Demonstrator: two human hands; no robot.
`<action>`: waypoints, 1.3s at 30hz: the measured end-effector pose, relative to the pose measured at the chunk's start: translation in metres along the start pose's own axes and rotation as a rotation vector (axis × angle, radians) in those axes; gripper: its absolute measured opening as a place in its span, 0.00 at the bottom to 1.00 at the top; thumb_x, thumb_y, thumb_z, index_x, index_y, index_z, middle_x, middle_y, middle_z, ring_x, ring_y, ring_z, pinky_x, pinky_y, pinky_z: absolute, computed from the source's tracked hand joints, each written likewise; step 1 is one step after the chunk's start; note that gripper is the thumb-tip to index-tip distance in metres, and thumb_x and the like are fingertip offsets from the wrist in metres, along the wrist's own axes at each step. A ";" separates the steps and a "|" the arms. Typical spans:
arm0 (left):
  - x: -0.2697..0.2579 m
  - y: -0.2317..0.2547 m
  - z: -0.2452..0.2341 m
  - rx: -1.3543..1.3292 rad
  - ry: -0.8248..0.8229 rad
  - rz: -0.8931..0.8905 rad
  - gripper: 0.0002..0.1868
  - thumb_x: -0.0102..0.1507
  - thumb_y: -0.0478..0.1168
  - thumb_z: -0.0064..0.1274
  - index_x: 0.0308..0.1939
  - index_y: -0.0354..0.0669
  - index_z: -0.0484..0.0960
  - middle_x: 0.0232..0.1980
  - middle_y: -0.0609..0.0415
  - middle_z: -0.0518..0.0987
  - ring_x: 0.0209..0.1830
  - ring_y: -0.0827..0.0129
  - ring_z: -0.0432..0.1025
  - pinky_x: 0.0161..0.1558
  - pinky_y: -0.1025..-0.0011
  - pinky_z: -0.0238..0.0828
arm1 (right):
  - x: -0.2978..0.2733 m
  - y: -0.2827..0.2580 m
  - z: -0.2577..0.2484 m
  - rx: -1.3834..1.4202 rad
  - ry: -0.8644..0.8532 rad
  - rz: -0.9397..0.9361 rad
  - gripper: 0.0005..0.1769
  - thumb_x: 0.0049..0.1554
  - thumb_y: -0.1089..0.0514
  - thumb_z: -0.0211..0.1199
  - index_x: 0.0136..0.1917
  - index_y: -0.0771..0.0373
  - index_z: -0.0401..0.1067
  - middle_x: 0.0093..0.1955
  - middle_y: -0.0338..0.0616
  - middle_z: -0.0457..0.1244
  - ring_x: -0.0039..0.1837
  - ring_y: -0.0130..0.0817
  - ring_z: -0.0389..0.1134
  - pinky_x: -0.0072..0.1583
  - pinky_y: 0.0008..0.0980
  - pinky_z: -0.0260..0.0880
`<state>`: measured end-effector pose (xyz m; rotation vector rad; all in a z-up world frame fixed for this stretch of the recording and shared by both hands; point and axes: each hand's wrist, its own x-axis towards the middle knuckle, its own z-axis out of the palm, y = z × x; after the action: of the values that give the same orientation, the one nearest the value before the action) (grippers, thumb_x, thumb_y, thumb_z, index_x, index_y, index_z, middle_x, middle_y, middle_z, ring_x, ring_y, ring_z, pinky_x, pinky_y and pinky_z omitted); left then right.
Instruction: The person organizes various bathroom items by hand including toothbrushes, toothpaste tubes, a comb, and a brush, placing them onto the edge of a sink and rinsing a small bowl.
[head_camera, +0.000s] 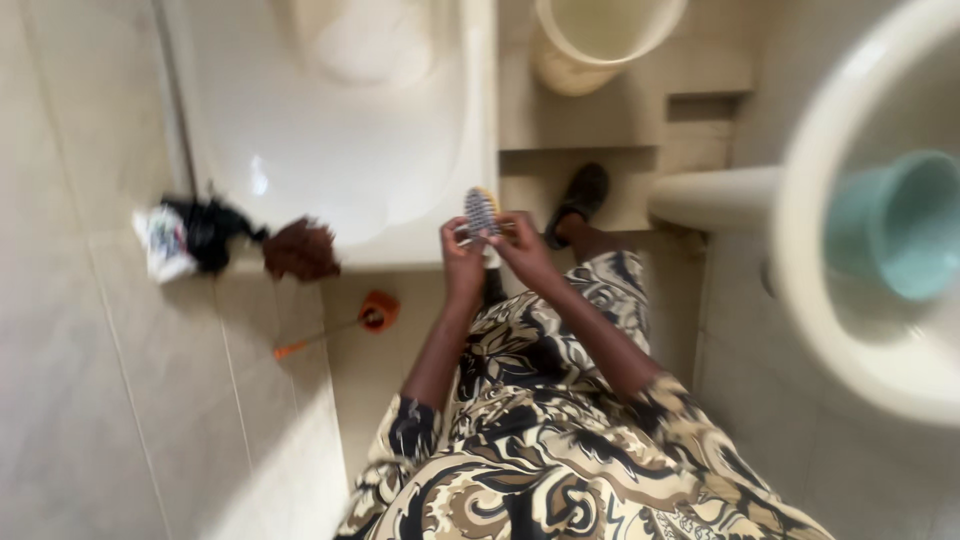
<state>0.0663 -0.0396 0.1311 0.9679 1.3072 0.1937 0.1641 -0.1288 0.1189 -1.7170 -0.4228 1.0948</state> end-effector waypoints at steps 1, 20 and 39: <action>-0.024 0.021 0.024 0.022 -0.089 0.102 0.26 0.65 0.41 0.53 0.66 0.50 0.64 0.60 0.47 0.72 0.53 0.60 0.73 0.44 0.68 0.82 | -0.019 -0.027 -0.024 0.056 0.070 0.041 0.26 0.62 0.50 0.63 0.68 0.62 0.60 0.66 0.54 0.59 0.65 0.47 0.67 0.59 0.40 0.78; -0.141 0.209 0.478 0.221 -1.143 0.436 0.22 0.69 0.35 0.54 0.67 0.37 0.73 0.54 0.47 0.80 0.50 0.70 0.74 0.50 0.71 0.75 | -0.100 -0.196 -0.416 0.671 1.189 -0.514 0.28 0.59 0.67 0.66 0.69 0.64 0.58 0.63 0.44 0.60 0.57 0.27 0.65 0.59 0.28 0.71; -0.130 0.171 0.668 0.683 -1.119 0.944 0.25 0.72 0.35 0.50 0.74 0.39 0.70 0.77 0.43 0.66 0.80 0.52 0.59 0.77 0.57 0.57 | -0.024 -0.121 -0.580 0.545 1.697 -0.327 0.13 0.67 0.59 0.63 0.58 0.64 0.61 0.49 0.46 0.61 0.50 0.28 0.64 0.53 0.31 0.70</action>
<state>0.6743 -0.3425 0.3079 1.8500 -0.2200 -0.1072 0.6545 -0.4201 0.2806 -1.4155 0.6104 -0.6187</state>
